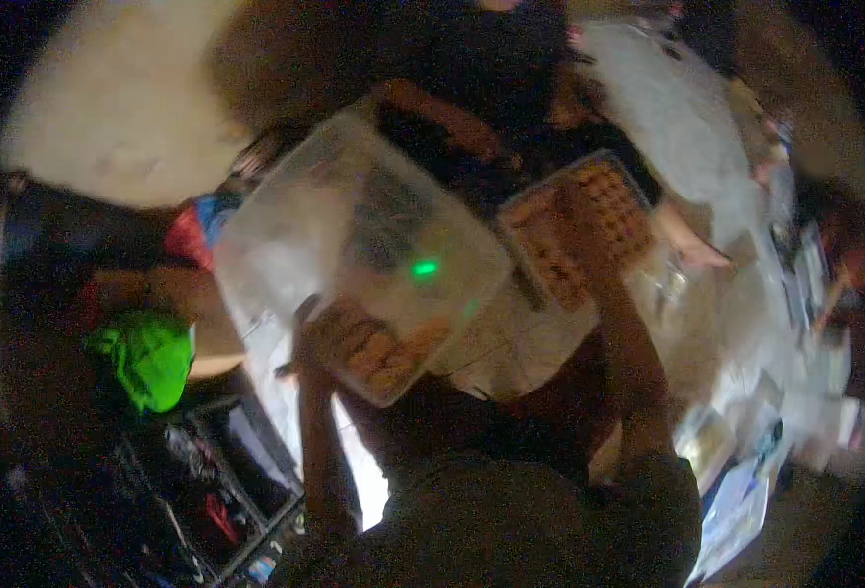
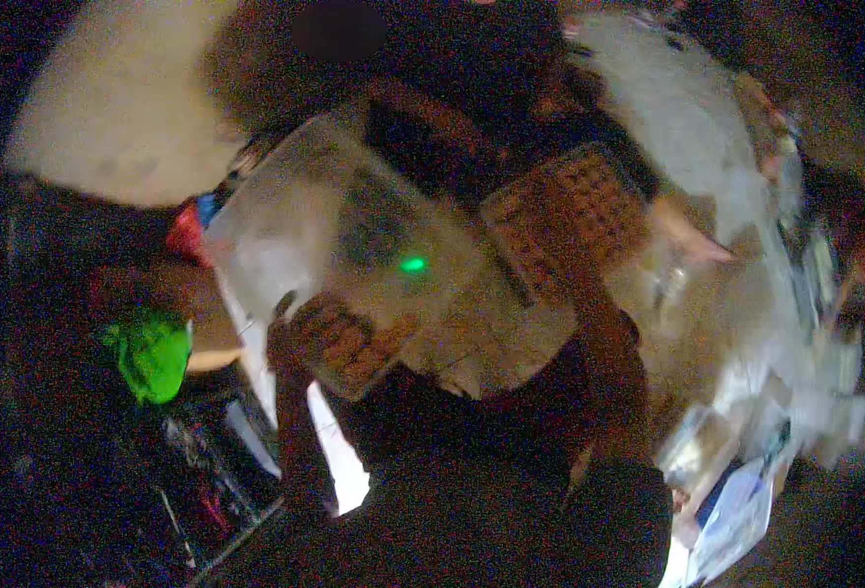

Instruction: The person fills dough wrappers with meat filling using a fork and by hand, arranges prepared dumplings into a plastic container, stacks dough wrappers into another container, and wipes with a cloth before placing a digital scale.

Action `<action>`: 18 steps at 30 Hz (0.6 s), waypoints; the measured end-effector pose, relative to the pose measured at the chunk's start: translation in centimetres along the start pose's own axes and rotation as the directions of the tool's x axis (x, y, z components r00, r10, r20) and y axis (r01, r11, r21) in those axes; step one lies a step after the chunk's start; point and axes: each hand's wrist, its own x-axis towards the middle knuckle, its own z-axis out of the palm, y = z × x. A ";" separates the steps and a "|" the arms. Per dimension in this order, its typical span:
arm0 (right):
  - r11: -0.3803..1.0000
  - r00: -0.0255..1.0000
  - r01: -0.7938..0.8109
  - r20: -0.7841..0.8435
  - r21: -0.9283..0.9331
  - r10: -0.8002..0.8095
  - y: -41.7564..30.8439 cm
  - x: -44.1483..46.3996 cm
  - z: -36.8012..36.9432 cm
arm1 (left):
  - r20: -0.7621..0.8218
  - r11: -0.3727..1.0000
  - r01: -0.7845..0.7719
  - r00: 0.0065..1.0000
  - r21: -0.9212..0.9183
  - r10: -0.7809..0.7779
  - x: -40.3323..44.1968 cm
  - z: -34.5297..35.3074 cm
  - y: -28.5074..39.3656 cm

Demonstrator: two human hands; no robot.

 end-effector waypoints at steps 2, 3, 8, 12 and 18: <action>0.972 0.984 0.176 -0.010 0.155 -0.177 -5.1 -0.5 -1.6 | 0.022 0.686 0.126 0.987 -0.716 -0.158 -0.1 2.2 3.4; 0.938 0.960 0.270 0.011 0.220 -0.279 -7.6 -1.1 -2.1 | 0.005 0.687 0.116 0.987 -0.717 -0.161 0.1 2.6 4.1; 0.616 0.560 0.560 0.296 0.554 -0.774 -17.5 -4.4 -1.4 | 0.162 0.650 0.017 0.973 -0.759 0.164 1.5 5.9 1.2; 0.711 0.413 0.473 0.583 0.520 -0.700 -19.9 -5.7 -2.5 | 0.181 0.841 -0.175 0.935 -0.512 0.305 1.1 4.3 1.4; 0.631 0.424 0.773 0.682 0.070 -0.596 -16.9 -7.2 0.2 | 0.160 0.990 -0.076 0.985 0.115 0.057 1.5 4.1 2.8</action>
